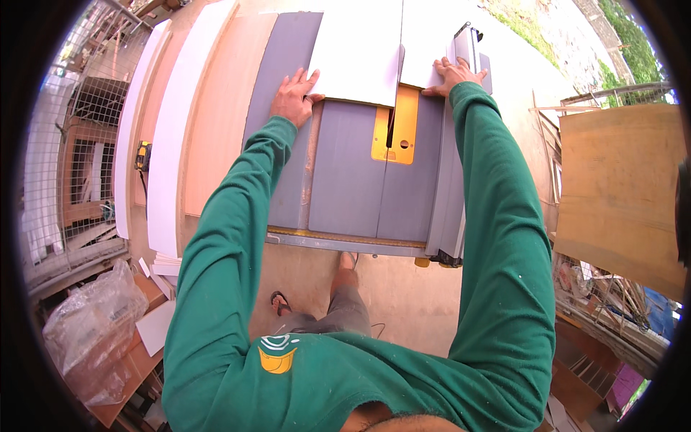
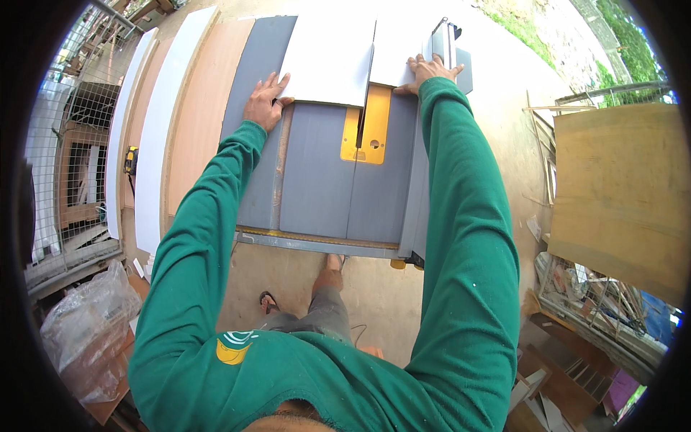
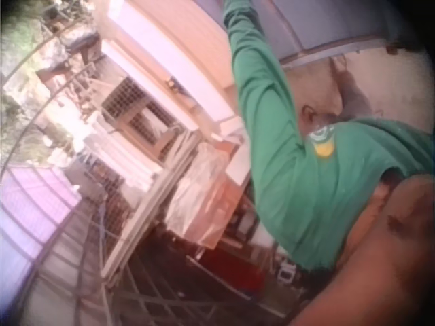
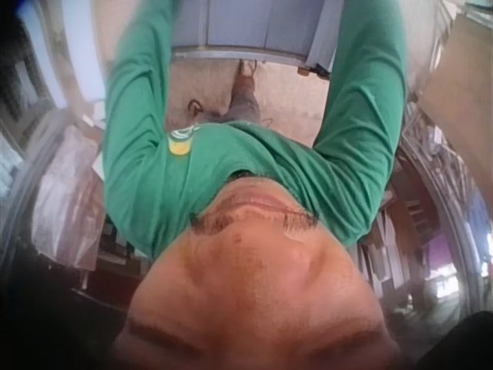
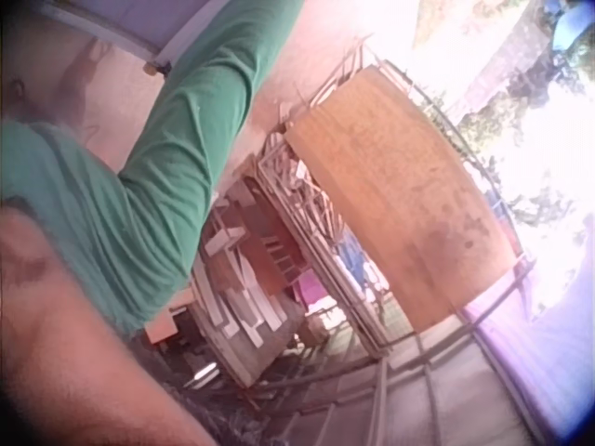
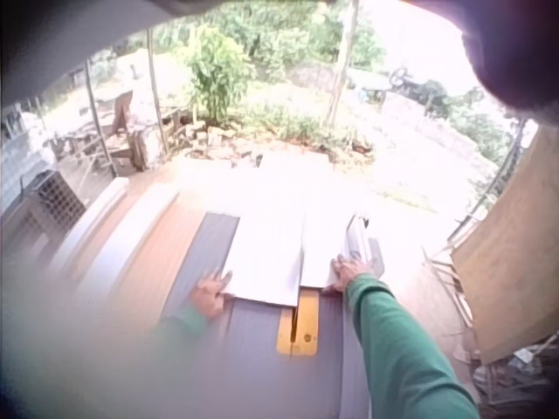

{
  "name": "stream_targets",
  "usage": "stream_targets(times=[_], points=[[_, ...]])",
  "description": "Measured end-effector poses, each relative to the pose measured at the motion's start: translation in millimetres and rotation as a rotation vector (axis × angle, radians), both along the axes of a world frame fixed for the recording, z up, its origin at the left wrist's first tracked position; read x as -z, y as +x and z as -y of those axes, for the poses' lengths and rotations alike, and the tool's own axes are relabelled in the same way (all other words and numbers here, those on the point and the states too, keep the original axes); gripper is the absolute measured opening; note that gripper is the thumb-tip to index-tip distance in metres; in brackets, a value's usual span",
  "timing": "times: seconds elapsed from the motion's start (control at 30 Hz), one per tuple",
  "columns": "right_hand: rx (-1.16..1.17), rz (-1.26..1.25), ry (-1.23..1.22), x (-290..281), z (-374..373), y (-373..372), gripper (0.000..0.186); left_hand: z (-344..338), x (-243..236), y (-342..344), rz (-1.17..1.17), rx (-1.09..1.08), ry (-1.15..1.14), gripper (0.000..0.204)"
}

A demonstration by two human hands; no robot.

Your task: The person uses a table saw to cut several white rectangular boards into smaller pieces. They position each board against the fence, push it through the spinning blade, and then move the cut pieces to a nearby stack.

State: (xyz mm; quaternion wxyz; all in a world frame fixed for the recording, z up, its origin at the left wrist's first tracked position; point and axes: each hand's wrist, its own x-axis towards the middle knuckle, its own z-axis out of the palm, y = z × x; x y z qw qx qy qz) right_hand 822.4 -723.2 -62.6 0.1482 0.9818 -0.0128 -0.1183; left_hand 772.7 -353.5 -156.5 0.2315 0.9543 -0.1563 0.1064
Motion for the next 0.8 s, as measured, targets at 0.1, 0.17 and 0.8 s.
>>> stream_targets(times=[0.1, 0.17, 0.8], points=[[0.036, -0.035, -0.037, 3, 7, 22, 0.103, 2, -3, 0, -0.018, 0.012, -0.004, 0.056], [0.024, -0.027, -0.023, 3, 10, 35, 0.102, 1, -2, -1, -0.011, 0.015, -0.019, 0.056], [-0.050, -0.234, 0.054, -13, 23, 65, 0.098, 8, -57, -8, -0.145, -0.152, -0.274, 0.051]])
